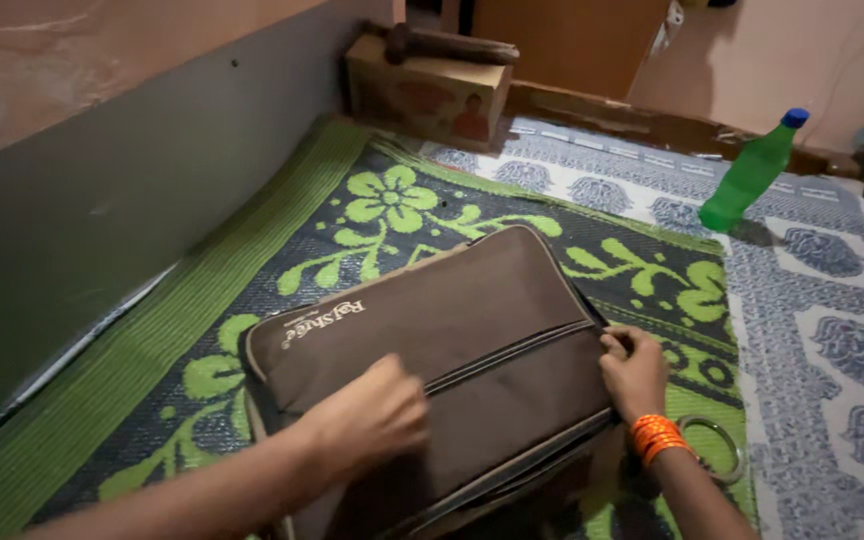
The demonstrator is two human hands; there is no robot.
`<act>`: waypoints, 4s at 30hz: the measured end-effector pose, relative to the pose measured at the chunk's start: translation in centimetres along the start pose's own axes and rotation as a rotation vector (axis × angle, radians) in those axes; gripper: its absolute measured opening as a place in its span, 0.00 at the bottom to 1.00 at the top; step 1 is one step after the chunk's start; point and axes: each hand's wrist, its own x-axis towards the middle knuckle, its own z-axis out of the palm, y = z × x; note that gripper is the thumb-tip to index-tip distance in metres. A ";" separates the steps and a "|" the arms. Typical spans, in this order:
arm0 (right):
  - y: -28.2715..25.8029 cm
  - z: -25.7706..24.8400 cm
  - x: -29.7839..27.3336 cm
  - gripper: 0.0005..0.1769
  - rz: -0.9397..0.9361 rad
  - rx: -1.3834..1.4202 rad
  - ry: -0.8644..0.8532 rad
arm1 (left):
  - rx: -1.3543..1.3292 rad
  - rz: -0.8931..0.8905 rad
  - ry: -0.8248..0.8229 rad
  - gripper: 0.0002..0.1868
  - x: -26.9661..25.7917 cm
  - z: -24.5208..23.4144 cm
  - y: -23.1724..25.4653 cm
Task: The person packs a backpack with daily essentials, including a small pouch, a charger with cable, several small round containers, a green plastic bottle, and a brown zippered bag. They place each item into the backpack and then close the main compartment.
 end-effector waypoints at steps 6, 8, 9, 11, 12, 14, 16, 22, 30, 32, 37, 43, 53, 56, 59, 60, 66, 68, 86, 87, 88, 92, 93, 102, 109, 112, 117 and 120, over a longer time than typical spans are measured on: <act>-0.4 -0.3 -0.1 0.10 0.003 0.016 0.013 | -0.237 -0.069 -0.247 0.08 -6.5 1.2 1.5; -0.7 -0.2 -0.2 0.10 -0.008 0.032 0.021 | -0.363 -0.237 -0.170 0.10 -5.5 1.1 0.8; -0.9 -0.1 -0.2 0.11 -0.014 0.028 0.027 | -0.445 -0.333 -0.173 0.07 -4.3 0.9 -0.1; -1.3 -0.1 -0.6 0.11 -0.039 0.007 0.046 | -0.564 -0.476 0.001 0.07 -0.6 -0.1 -1.6; -1.2 -0.6 -0.9 0.12 -0.058 -0.016 0.062 | -0.602 -0.518 0.185 0.10 1.4 -0.8 -1.8; -1.0 -1.5 -1.5 0.13 -0.119 -0.089 0.103 | -0.655 -0.611 0.390 0.21 4.5 -1.8 -1.9; -0.7 -2.6 -1.9 0.16 -0.208 -0.186 0.156 | -0.605 -0.685 0.325 0.26 6.1 -2.4 -2.0; 4.3 -7.8 -4.9 0.18 0.039 -0.359 0.149 | -0.543 -0.711 0.220 0.19 6.2 -1.4 -1.5; 11.3 -6.3 -8.2 0.37 0.172 -0.419 -0.221 | -0.506 -0.860 0.125 0.15 5.7 -1.7 -0.2; 11.8 -6.8 -7.0 0.34 0.223 -0.427 -0.170 | -0.594 -0.847 0.058 0.12 5.0 -1.8 -1.0; 7.1 -13.2 -2.9 0.27 0.400 -0.263 -0.011 | -0.701 -0.715 0.156 0.08 4.3 -1.8 -2.0; -8.0 -17.2 -1.4 0.28 0.852 0.581 -0.244 | -0.676 -0.742 0.380 0.20 7.6 -2.3 -2.0; -15.5 -13.3 -3.2 0.28 0.774 0.839 -0.680 | -0.411 -0.560 0.487 0.06 12.5 -0.8 -3.1; -15.0 -11.1 -3.3 0.24 0.783 0.739 -0.781 | -0.601 -0.614 0.498 0.06 12.3 -0.5 -3.0; -14.0 -9.8 -3.4 0.16 0.791 0.660 -0.724 | -0.590 -0.641 0.541 0.08 11.0 -0.4 -2.8; -13.6 -9.7 -3.4 0.15 0.785 0.654 -0.710 | -0.615 -0.660 0.515 0.08 10.6 -0.4 -2.9; -12.2 -9.1 -3.7 0.13 0.781 0.713 -0.690 | -0.640 -0.710 0.391 0.15 10.0 0.1 -2.1; -12.2 -9.1 -3.7 0.13 0.795 0.712 -0.664 | -0.492 -0.691 0.431 0.21 10.8 0.5 -1.8; -13.3 -8.1 -4.2 0.14 0.674 0.553 -0.663 | -0.452 -0.799 0.903 0.08 8.9 -0.8 -4.0; -13.4 -7.7 -3.9 0.14 0.631 0.577 -0.657 | -0.446 -0.790 0.896 0.08 8.8 -1.0 -3.9; -13.7 -7.0 -3.3 0.14 0.583 0.606 -0.649 | -0.433 -0.779 0.890 0.07 8.7 -1.1 -4.1; -15.0 -3.4 -1.5 0.26 0.522 0.693 -0.430 | -0.405 -0.793 0.848 0.04 8.9 -1.3 -3.5; -15.2 -2.5 -1.6 0.31 0.491 0.691 -0.360 | -0.402 -0.790 0.821 0.05 8.9 -1.3 -3.0; -15.1 -4.4 -6.3 0.40 -0.343 0.064 -0.067 | -0.568 -0.869 0.976 0.06 8.8 -1.2 -2.1; -17.1 -4.4 -8.9 0.37 -0.322 0.075 -0.410 | -0.573 -0.840 0.850 0.04 7.9 -1.1 -1.9; -17.8 -1.9 -9.6 0.39 -0.227 0.208 -0.545 | -0.473 -0.868 0.611 0.10 5.9 -1.3 -1.7; -18.4 3.0 -10.5 0.28 -0.383 0.251 -0.422 | -0.535 -0.976 0.397 0.10 2.8 -1.4 -1.4; -18.9 5.6 -10.8 0.20 -0.721 0.130 -0.379 | -0.549 -0.964 0.425 0.07 2.3 -1.2 -1.9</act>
